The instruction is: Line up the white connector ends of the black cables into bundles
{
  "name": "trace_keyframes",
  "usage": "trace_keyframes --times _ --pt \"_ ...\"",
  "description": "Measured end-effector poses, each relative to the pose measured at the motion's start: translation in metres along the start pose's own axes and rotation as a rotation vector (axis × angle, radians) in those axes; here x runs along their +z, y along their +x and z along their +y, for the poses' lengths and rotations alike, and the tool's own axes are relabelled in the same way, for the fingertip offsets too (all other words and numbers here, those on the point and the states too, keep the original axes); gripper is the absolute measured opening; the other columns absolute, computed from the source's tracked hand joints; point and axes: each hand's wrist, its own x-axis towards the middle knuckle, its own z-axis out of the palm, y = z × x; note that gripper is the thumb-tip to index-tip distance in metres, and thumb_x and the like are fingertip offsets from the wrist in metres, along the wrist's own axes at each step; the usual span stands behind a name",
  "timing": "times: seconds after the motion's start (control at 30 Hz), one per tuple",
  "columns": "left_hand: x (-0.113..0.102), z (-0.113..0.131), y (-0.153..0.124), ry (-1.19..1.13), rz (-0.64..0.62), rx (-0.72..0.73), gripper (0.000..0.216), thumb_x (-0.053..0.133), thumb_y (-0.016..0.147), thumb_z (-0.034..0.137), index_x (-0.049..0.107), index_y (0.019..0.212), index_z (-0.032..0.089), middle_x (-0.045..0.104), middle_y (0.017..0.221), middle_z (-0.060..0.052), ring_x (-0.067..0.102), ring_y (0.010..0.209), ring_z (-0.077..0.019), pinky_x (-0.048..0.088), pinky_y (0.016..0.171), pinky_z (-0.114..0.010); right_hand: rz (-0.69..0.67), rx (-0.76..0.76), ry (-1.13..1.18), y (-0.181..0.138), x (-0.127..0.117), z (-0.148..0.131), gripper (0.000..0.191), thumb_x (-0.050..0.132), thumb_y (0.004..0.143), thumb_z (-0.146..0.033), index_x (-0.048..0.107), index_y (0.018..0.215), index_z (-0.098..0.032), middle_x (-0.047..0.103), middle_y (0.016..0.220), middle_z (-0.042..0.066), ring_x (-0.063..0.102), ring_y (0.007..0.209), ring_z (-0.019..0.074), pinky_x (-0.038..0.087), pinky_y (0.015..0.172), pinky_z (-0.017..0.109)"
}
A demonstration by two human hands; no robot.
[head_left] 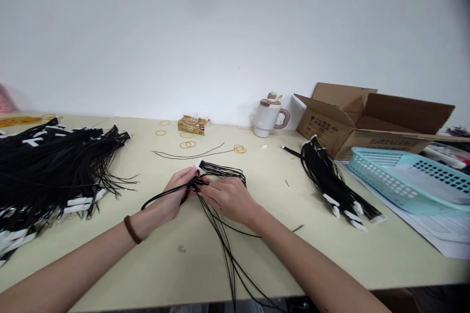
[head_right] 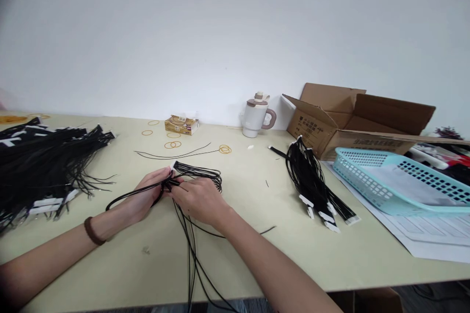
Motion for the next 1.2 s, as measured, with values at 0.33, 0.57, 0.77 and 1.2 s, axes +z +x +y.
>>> trace_keyframes --times 0.33,0.57,0.77,1.2 --pt "-0.001 0.000 -0.001 -0.091 -0.013 0.005 0.021 0.061 0.071 0.035 0.054 0.075 0.015 0.063 0.071 -0.002 0.057 0.059 -0.0125 0.045 0.061 -0.026 0.142 0.042 -0.023 0.000 -0.001 0.004 0.022 0.042 0.089 -0.021 0.055 0.071 -0.018 0.061 0.059 -0.004 0.053 0.052 0.0065 0.034 0.053 0.020" --pt "-0.004 0.007 0.002 -0.112 0.069 0.043 0.014 0.057 0.073 0.028 0.052 0.075 0.015 0.067 0.076 -0.006 0.063 0.061 -0.0179 0.048 0.065 -0.032 0.405 0.252 -0.057 -0.002 -0.009 0.018 0.013 0.044 0.089 -0.020 0.056 0.084 -0.017 0.066 0.071 0.001 0.057 0.057 0.0077 0.040 0.055 0.019" --pt "-0.009 0.011 0.006 -0.151 0.167 0.046 0.005 0.050 0.079 0.019 0.049 0.075 0.016 0.069 0.077 -0.006 0.066 0.065 -0.0191 0.050 0.065 -0.032 0.528 0.427 -0.140 0.000 -0.019 0.029 0.017 0.042 0.089 -0.022 0.057 0.083 -0.016 0.064 0.066 0.001 0.056 0.054 0.0076 0.039 0.053 0.018" --pt "-0.009 0.008 0.006 -0.180 0.199 -0.035 0.002 0.050 0.078 0.014 0.050 0.077 0.016 0.068 0.080 -0.007 0.064 0.059 -0.0163 0.050 0.064 -0.030 0.621 0.493 -0.233 0.002 -0.025 0.036 0.016 0.042 0.089 -0.021 0.057 0.084 -0.017 0.060 0.062 0.000 0.049 0.047 0.0078 0.037 0.050 0.020"
